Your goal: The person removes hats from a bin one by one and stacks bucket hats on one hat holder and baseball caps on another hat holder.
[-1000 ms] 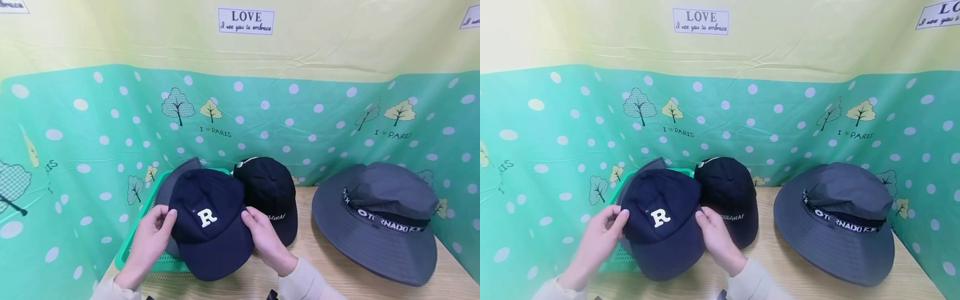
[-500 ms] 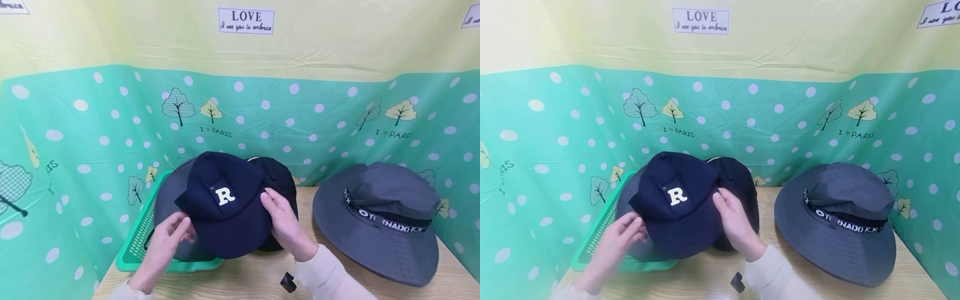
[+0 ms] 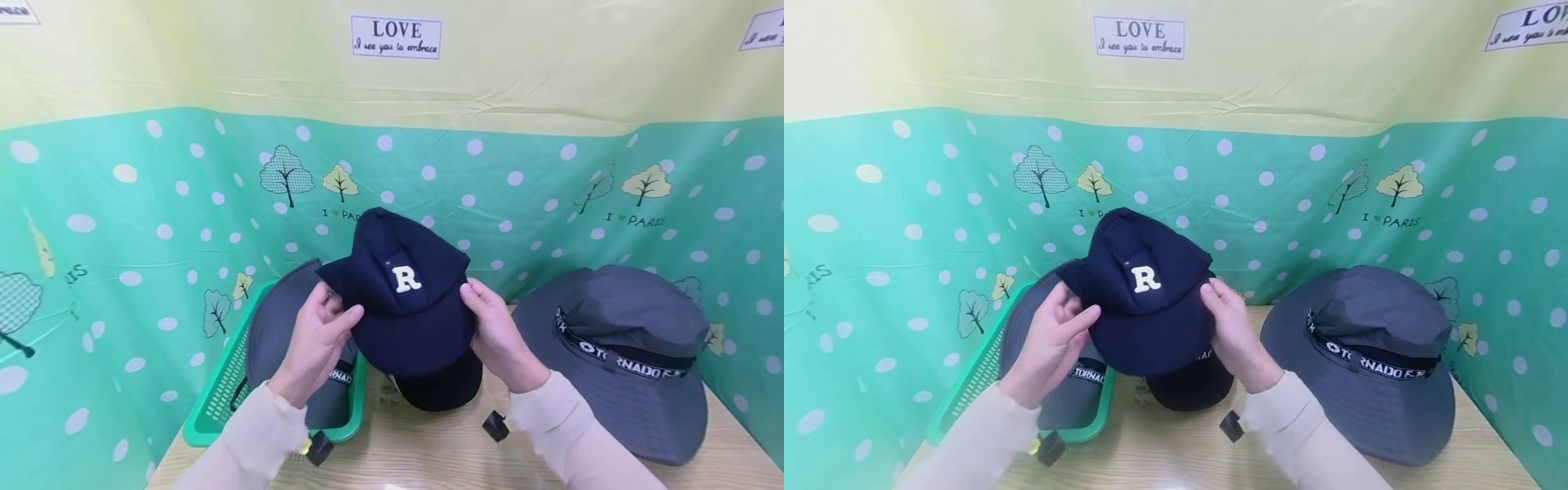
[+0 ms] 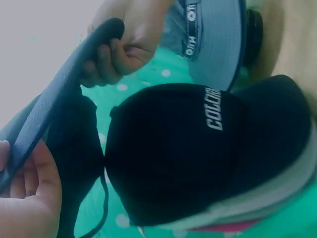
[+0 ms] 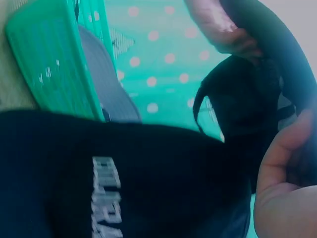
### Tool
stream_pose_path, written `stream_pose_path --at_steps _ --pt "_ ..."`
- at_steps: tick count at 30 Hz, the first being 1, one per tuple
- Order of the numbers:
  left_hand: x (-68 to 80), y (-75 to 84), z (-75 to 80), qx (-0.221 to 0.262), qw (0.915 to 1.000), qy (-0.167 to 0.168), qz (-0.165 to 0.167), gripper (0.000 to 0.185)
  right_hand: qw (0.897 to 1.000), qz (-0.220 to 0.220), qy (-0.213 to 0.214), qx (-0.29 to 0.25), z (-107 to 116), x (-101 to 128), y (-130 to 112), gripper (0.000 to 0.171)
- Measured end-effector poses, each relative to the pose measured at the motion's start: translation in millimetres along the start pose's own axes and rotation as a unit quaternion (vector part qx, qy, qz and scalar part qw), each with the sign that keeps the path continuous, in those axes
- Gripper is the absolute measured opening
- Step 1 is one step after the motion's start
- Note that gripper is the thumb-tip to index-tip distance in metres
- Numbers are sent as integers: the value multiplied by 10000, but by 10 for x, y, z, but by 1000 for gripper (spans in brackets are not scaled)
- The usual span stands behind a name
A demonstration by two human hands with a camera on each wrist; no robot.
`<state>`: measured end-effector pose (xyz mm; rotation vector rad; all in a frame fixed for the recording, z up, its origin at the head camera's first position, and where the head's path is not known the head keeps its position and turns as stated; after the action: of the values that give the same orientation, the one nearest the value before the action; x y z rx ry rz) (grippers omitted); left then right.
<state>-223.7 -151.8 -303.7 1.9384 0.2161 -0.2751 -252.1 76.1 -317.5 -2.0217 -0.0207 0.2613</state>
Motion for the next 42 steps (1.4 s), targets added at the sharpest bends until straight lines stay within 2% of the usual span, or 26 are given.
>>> stream_pose_path --at_steps 4,7,11,15,18,22,25,27,29,31,34,36,38,42 --pt "-252 -83 -221 104 9998 47 188 60 9981 -109 559 226 192 -155 -85 24" --pt "-443 -228 -309 45 9984 155 536 61 9939 -211 944 536 353 -273 -100 26" --pt "-615 -464 -297 21 9935 342 1088 72 9886 -546 1085 886 544 -360 -7 34" --pt "-650 -666 -251 228 9866 360 1574 83 9842 -991 1082 989 683 -340 144 39" --pt "-573 -737 -260 212 9831 329 1788 82 9810 -1297 1196 807 761 -274 255 32" --pt "-362 -797 -304 -151 9832 410 1774 80 9750 -1684 1325 584 873 -146 433 22" --pt "-203 -917 -295 -534 9829 650 1638 83 9702 -1808 1438 734 969 -54 596 24" --pt "-110 -1022 -252 -979 9795 947 1482 86 9681 -1770 1461 1009 1015 -5 699 29" --pt "-12 -1130 -203 -1466 9706 1387 1316 85 9644 -1628 1539 1403 1059 34 791 33" --pt "99 -1240 -160 -1891 9574 1846 1163 82 9574 -1355 1608 1978 1097 62 863 37" --pt "265 -1407 -116 -2282 9376 2429 990 71 9346 -888 1837 2913 1166 92 950 34" --pt "345 -1507 -99 -2345 9302 2685 873 63 9175 -675 1933 3411 1206 101 1005 33" --pt "393 -1584 -86 -2389 9246 2875 732 56 9073 -550 1991 3662 1236 101 1052 32" --pt "435 -1654 -84 -2344 9225 3038 408 49 8997 -432 2025 3842 1284 87 1118 34"
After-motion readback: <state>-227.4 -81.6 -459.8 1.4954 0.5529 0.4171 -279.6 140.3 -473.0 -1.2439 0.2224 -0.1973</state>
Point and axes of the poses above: each hand's wrist, its own x-axis away from the middle knuckle, its own z-axis out of the back of the hand, y = z × x, the point moved 6 cm from there along -x, towards the middle knuckle, and after that the axes turned 10 degrees about y, right-handed, at the moved point
